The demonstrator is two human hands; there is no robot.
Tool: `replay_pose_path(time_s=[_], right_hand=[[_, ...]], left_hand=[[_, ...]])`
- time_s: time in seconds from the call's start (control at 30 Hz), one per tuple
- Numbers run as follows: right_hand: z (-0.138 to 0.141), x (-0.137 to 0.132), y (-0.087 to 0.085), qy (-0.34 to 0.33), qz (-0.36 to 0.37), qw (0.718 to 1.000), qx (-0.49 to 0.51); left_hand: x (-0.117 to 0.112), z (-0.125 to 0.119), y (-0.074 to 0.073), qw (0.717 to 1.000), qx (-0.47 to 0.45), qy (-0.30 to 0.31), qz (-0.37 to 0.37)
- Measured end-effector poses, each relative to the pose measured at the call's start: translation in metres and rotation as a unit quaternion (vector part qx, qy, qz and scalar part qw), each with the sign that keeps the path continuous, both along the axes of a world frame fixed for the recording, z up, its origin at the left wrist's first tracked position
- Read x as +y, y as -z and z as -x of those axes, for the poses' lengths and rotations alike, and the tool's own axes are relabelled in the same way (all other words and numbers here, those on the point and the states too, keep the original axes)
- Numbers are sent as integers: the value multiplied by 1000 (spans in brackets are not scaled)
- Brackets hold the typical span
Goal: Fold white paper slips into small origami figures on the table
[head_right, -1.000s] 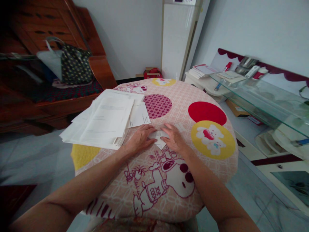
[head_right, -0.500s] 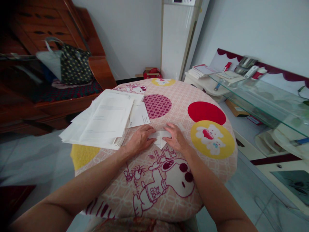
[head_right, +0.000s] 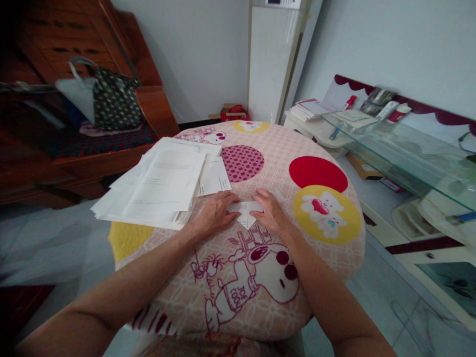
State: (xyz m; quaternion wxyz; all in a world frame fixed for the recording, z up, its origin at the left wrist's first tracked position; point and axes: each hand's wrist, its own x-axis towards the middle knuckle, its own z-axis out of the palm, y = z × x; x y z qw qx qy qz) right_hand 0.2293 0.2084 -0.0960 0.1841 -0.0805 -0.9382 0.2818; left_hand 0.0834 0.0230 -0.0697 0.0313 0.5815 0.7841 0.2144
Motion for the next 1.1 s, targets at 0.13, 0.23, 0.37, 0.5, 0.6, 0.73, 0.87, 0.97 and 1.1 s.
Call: replay_pose_path(time_s=[0.13, 0.23, 0.37, 0.5, 0.6, 0.73, 0.87, 0.97, 1.1], right_hand=[[0, -1, 0, 3, 4, 1000, -1], [0, 0, 0, 1, 3, 1000, -1], [0, 0, -1, -2, 1, 1000, 0], [-1, -1, -3, -3, -3, 1000, -3], [-1, -2, -4, -4, -1, 1000, -6], [-1, -2, -3, -2, 2, 1000, 1], [0, -2, -4, 4, 1, 1000, -2], [0, -2, -3, 3, 5, 1000, -2], [-1, 0, -2, 0, 12, 1000, 3]], left_hand=[[1, -1, 0, 1000, -3, -3, 4], [1, -1, -1, 1000, 3, 2, 2], [-1, -3, -3, 1000, 23, 6, 4], [-2, -4, -5, 999, 35, 16, -1], [-2, -3, -3, 999, 36, 14, -2], [-2, -2, -2, 1000, 27, 10, -5], [-2, -3, -3, 1000, 17, 12, -6], [-3, -4, -4, 1000, 8, 10, -14], [-2, -3, -2, 1000, -24, 3, -19]])
